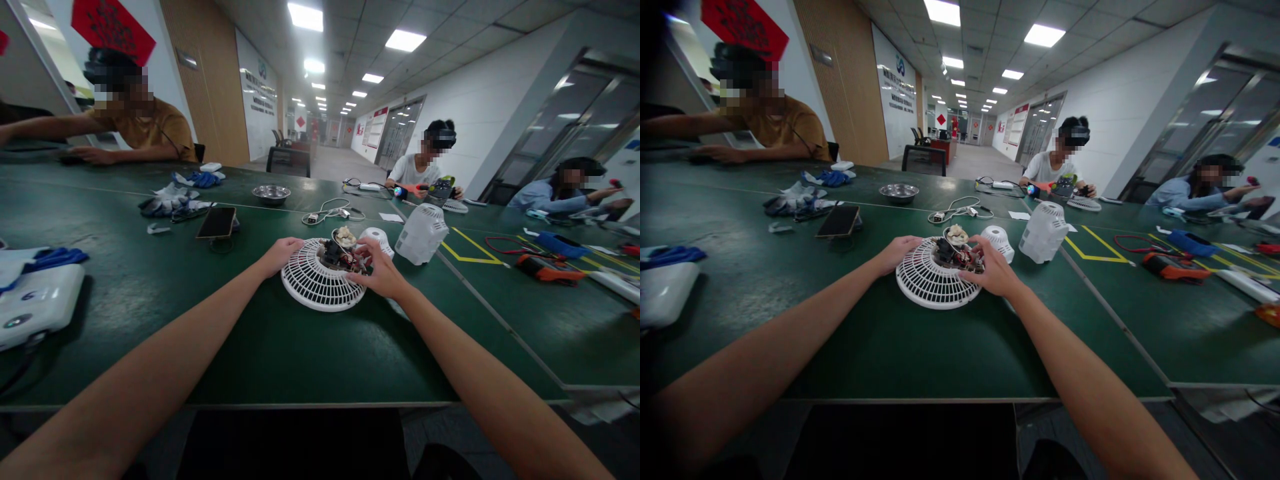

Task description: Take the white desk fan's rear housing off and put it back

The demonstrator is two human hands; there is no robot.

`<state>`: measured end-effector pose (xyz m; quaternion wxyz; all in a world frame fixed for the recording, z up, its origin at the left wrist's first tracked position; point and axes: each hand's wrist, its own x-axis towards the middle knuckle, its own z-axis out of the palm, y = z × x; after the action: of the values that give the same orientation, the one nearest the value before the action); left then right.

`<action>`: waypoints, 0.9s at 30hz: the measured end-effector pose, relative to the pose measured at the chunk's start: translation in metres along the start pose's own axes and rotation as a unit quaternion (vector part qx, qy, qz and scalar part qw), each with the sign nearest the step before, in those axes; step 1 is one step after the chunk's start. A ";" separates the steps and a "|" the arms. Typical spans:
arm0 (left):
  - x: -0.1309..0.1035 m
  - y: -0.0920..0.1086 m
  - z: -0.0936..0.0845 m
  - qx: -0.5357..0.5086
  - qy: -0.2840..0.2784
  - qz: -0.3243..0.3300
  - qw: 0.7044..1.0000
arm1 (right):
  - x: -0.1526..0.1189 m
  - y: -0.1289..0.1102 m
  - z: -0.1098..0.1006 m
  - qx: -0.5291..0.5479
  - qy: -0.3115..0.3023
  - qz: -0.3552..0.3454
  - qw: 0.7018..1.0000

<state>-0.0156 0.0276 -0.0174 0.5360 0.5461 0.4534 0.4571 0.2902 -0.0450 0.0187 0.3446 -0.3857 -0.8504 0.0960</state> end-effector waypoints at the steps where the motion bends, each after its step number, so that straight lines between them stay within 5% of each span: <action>1: 0.000 0.000 0.000 0.004 -0.001 0.000 1.000 | 0.000 0.000 0.000 -0.002 0.000 0.000 1.000; 27: 0.001 0.000 0.000 0.002 -0.004 -0.009 1.000 | 0.001 -0.001 0.000 0.014 0.025 -0.026 0.999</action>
<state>-0.0156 0.0289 -0.0176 0.5409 0.5449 0.4570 0.4491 0.2890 -0.0451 0.0191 0.3734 -0.3609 -0.8499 0.0898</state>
